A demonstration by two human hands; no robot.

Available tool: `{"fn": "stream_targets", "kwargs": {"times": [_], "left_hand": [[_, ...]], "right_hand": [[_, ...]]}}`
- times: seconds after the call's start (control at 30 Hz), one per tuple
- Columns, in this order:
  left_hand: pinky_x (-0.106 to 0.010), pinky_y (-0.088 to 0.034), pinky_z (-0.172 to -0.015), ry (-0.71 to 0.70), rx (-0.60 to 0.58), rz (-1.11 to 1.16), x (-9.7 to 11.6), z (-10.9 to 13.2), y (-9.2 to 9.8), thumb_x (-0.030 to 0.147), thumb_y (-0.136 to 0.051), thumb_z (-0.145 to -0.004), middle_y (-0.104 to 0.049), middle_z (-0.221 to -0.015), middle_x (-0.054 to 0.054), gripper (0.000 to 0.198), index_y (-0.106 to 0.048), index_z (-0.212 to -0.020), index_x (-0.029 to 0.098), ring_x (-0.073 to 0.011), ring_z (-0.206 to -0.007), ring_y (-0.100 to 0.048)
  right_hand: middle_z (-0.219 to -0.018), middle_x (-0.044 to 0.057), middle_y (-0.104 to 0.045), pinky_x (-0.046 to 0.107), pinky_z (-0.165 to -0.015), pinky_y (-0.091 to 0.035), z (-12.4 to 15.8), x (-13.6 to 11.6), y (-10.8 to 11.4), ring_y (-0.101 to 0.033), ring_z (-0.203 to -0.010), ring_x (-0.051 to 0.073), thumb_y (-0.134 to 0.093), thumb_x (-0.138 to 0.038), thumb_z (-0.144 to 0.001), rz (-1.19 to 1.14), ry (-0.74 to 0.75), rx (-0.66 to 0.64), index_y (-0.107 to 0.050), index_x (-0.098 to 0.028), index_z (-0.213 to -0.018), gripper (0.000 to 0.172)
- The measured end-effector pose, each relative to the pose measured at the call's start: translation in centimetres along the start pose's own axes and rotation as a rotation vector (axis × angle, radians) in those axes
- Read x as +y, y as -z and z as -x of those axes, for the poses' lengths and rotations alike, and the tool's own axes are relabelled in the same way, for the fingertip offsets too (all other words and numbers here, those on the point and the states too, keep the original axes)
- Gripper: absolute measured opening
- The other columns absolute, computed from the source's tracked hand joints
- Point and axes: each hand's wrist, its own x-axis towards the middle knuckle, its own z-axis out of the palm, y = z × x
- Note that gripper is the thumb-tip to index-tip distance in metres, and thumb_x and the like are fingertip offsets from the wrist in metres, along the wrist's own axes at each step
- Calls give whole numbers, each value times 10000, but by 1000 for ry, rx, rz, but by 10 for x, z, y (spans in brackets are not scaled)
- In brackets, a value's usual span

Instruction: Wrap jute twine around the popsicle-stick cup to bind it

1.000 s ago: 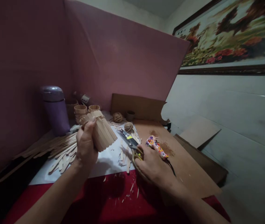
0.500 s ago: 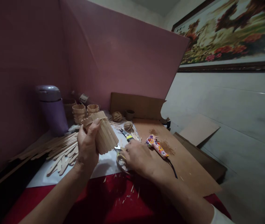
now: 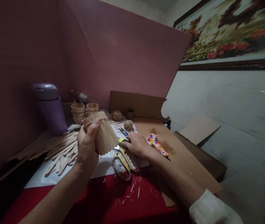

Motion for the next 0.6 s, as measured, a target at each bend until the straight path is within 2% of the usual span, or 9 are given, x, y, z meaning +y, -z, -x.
{"fn": "stream_targets", "kwargs": {"times": [0.03,0.13,0.23,0.3,0.47,0.6], "left_hand": [[-269,-530,-591,5,4,-1,0,0,0,454,-724,-672,-628,-881,-22,446,-608,-1017,195,-178,-733,-612],[-276,-533,-586,17,7,-7,-1,0,0,449,-732,-660,-625,-867,-14,439,-612,-999,198,-176,-730,-608],[-279,-530,-593,28,6,-17,-2,0,0,448,-734,-656,-619,-853,-3,431,-609,-985,200,-170,-722,-603],[-275,-526,-587,36,17,-26,-2,1,0,451,-736,-653,-616,-850,-1,432,-605,-980,202,-167,-720,-599],[-252,-513,-548,50,3,-38,-4,2,-1,432,-746,-654,-620,-867,-14,424,-601,-980,203,-168,-729,-599],[-247,-519,-533,68,-14,-28,-5,3,-1,392,-741,-667,-642,-850,-18,335,-619,-924,214,-165,-697,-615]], "right_hand": [[-1038,95,-710,267,-757,-427,-4,3,2,-641,-963,211,-426,-405,-936,-10,6,-12,-696,-195,-933,342],[-1121,139,-678,293,-807,-418,-19,15,6,-621,-1024,225,-325,-250,-965,2,-56,-18,-675,-156,-1027,367],[-1133,148,-669,295,-799,-440,-31,20,3,-611,-1049,257,-529,-306,-882,8,-66,-95,-664,-141,-1061,278],[-1163,152,-649,308,-817,-461,-37,18,0,-598,-1076,268,-609,-348,-843,12,-52,-138,-645,-132,-1095,334],[-1184,93,-608,413,-875,-513,-49,2,-1,-609,-1038,217,-576,-348,-917,22,0,-243,-588,-149,-1153,309],[-1208,87,-586,421,-860,-532,-53,-4,4,-611,-1028,212,-581,-348,-919,6,29,-273,-555,-161,-1205,343]]}}
